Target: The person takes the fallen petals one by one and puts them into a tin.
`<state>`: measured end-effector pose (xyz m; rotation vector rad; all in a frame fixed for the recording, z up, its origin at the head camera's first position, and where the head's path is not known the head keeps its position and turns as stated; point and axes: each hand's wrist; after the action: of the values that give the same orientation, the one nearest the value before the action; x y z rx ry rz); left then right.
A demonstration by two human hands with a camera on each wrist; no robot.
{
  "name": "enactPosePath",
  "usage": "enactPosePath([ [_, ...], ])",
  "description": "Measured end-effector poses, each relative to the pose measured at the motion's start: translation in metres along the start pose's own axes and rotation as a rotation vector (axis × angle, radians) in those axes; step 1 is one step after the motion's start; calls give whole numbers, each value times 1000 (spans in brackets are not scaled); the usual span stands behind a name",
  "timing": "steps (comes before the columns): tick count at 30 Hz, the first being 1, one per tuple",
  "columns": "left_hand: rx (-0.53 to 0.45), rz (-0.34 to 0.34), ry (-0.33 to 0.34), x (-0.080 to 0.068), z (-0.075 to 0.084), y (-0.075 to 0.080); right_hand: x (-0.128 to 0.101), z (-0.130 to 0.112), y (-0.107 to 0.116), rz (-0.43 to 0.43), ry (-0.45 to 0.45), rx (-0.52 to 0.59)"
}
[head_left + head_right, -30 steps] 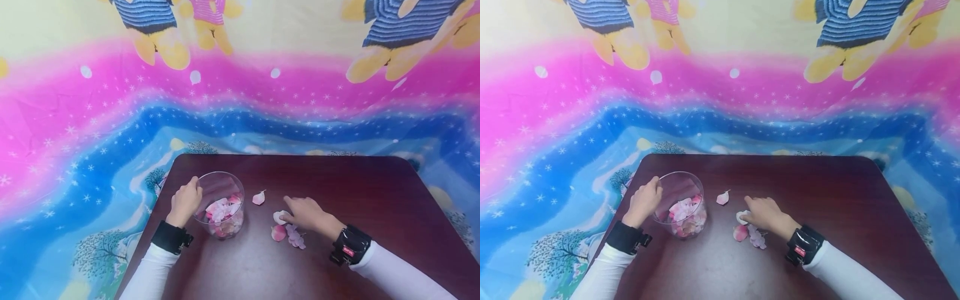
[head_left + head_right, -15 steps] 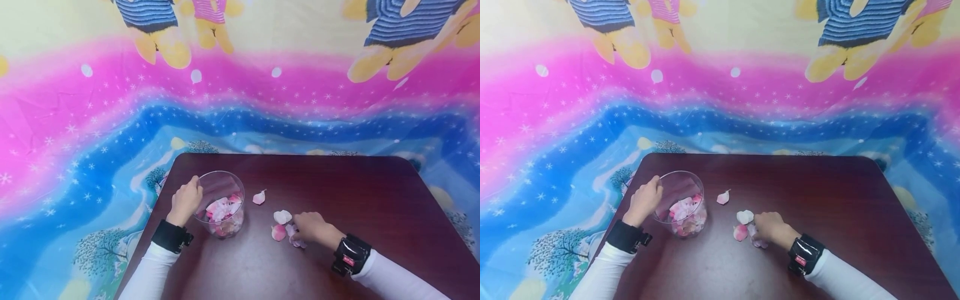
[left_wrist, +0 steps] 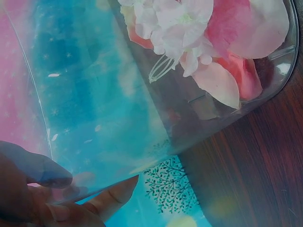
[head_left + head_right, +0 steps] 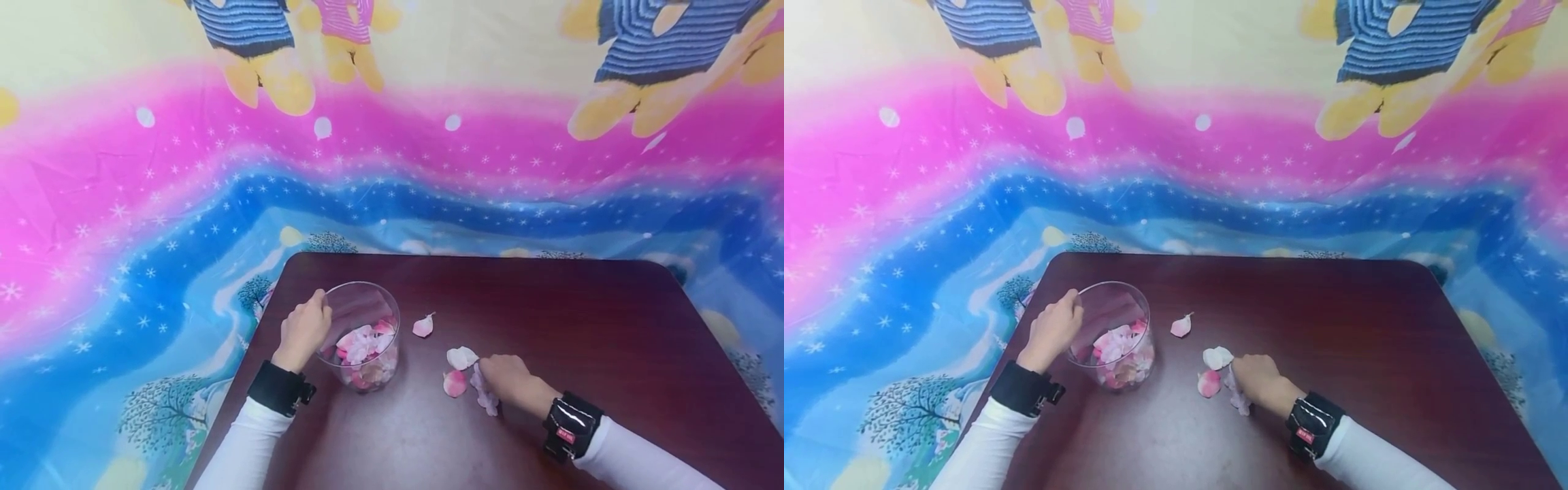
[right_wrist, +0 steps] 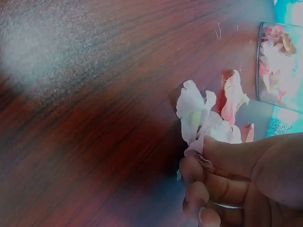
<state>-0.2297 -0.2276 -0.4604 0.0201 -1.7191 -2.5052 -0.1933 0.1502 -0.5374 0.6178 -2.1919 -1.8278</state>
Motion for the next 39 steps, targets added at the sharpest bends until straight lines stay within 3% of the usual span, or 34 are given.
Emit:
enactPosePath([
  [7, 3, 0, -2, 0, 0, -2, -3, -1, 3, -19, 17, -8],
  [15, 0, 5, 0, -1, 1, 0, -1, -2, 22, -32, 57, -37],
  [28, 5, 9, 1, -1, 1, 0, 6, -16, 66, 150, 174, -11],
  [39, 8, 10, -3, -1, 1, 1, 14, -37, 105, 192, 220, 27],
])
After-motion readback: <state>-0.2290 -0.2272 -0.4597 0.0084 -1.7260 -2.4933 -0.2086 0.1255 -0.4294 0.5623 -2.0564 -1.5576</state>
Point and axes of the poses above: each hand's wrist, its own x-axis towards the middle knuckle, its own y-axis out of the back of the hand, z = x × y
